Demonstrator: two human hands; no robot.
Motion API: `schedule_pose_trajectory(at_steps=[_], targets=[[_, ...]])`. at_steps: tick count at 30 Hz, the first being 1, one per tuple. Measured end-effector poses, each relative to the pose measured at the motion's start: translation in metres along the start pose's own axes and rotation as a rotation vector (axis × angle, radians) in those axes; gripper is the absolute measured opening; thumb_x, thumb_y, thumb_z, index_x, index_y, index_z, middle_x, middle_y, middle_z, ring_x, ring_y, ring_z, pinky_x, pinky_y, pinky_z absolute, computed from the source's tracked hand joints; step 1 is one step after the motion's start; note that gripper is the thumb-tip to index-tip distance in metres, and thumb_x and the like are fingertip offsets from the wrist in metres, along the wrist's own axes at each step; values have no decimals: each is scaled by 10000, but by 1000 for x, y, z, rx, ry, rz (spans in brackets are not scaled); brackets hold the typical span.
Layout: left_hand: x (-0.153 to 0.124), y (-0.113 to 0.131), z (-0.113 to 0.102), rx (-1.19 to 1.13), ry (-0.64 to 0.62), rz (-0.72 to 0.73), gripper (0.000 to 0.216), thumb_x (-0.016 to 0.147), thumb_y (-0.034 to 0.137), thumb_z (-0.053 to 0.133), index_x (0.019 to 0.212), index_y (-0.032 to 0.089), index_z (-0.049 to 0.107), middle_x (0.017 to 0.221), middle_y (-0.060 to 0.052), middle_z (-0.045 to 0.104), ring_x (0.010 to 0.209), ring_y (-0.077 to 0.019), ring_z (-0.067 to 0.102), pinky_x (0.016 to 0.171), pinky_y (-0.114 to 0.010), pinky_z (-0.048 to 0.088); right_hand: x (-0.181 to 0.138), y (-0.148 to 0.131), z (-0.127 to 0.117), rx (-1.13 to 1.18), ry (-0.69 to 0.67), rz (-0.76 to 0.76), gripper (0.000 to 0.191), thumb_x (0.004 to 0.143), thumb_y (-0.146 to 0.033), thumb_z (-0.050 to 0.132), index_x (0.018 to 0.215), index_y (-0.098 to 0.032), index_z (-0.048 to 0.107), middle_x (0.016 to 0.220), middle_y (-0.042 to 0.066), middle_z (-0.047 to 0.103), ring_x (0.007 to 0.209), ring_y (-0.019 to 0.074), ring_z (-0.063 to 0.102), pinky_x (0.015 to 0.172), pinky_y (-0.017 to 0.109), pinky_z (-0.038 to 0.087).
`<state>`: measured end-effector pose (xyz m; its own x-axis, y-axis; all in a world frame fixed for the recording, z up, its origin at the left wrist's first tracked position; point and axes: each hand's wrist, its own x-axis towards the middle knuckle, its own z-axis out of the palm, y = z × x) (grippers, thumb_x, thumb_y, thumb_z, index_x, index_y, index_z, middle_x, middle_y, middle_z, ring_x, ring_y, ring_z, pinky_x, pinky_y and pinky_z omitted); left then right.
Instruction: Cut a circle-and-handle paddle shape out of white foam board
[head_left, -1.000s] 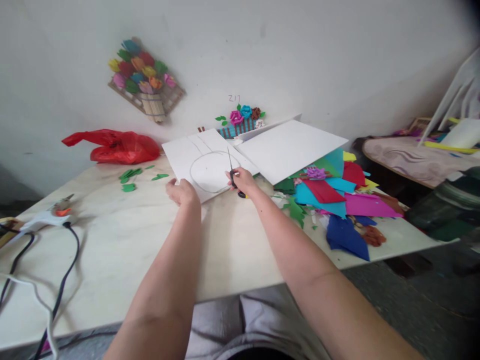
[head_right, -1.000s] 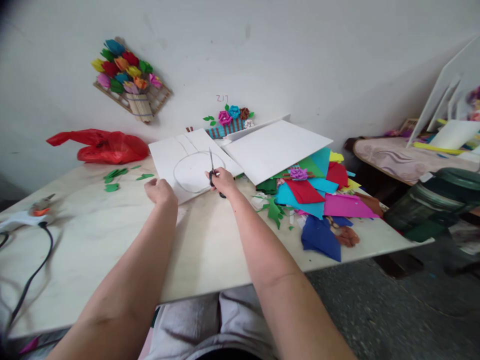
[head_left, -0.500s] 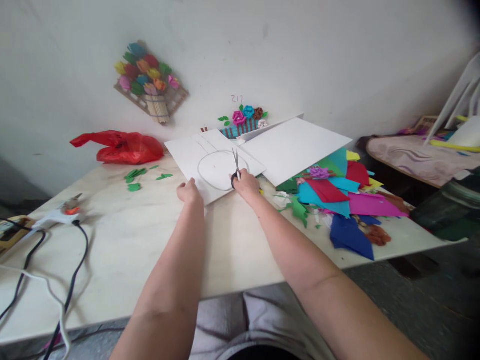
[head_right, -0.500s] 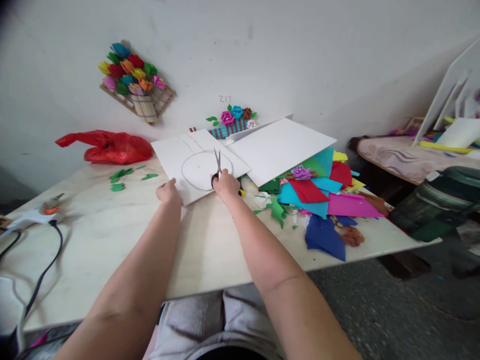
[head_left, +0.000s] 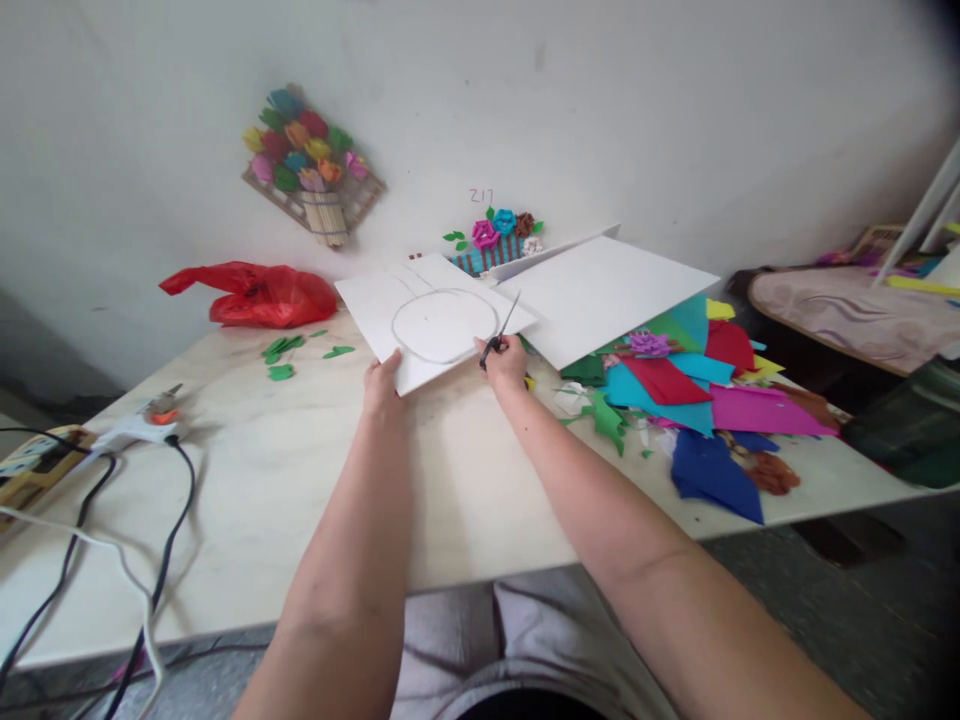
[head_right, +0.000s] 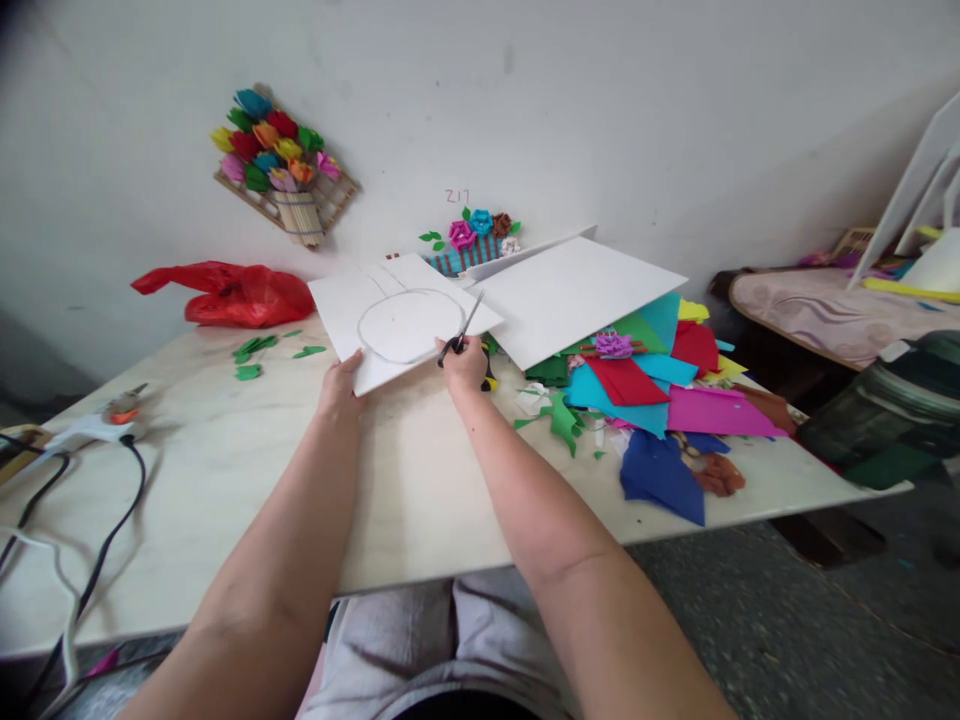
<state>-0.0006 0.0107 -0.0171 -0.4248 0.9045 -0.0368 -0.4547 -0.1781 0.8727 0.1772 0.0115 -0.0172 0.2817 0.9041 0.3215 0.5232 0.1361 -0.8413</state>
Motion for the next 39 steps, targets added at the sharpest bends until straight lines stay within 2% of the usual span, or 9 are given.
schedule_pose_trajectory(at_steps=[4,10,13,18,25,29,33,37,39], targets=[[0,4,-4,-10,5,34,242,774,157,639,1014,152,667,962,-80,742,929,-221,708,822,-324,584,-3,-7,2,388,73,230,411,798,-373,654,1118,-175,491,927,81,691,737,166,684,582,238,510],[-4,6,-5,-25,-62,41,345,771,220,696,1112,189,656,977,-81,746,964,-252,700,830,-363,592,-5,-19,4,832,159,327,516,729,-267,701,1137,-232,386,849,-15,649,609,113,643,551,216,513],[-5,5,-4,-44,-103,22,332,770,226,709,1098,204,659,984,-82,746,988,-266,692,834,-382,595,-3,-19,4,887,199,341,467,700,-259,702,1069,-239,417,783,-51,609,580,96,600,552,224,520],[-10,5,-1,-44,-175,-28,274,810,287,687,1062,184,657,1041,-106,731,1059,-282,666,864,-391,588,-1,-18,-2,973,151,331,286,661,-206,669,857,-211,461,717,-59,563,565,75,531,544,215,515],[-17,6,-2,-82,-289,-217,254,781,201,686,1030,161,662,1014,-116,729,1058,-310,662,851,-422,598,3,-18,-6,953,184,328,301,647,-214,668,880,-218,478,791,-44,612,613,85,556,513,189,490],[-17,8,-5,-173,-295,-212,303,824,356,669,1077,190,649,1016,-114,727,1097,-316,643,850,-463,587,6,-16,-6,999,220,338,295,652,-190,671,893,-213,503,778,-56,609,582,70,551,495,176,484],[-28,6,-1,-297,-484,-194,406,837,527,618,1121,237,641,1140,-84,704,1203,-301,582,985,-510,491,10,-16,-4,1109,265,380,282,661,-173,681,869,-207,495,694,-83,571,505,45,512,458,160,477],[-41,-6,14,-339,-692,-316,244,856,355,650,1006,165,674,1068,-114,723,1257,-302,538,1090,-507,375,8,-20,1,1187,285,392,287,677,-180,701,859,-203,480,674,-87,573,484,38,508,442,151,472],[-42,-11,22,-307,-650,-347,114,888,217,605,959,155,668,1040,-96,729,1226,-268,571,1100,-453,374,5,-22,3,1176,249,372,286,691,-190,706,865,-202,480,689,-84,594,486,40,523,453,156,480]])
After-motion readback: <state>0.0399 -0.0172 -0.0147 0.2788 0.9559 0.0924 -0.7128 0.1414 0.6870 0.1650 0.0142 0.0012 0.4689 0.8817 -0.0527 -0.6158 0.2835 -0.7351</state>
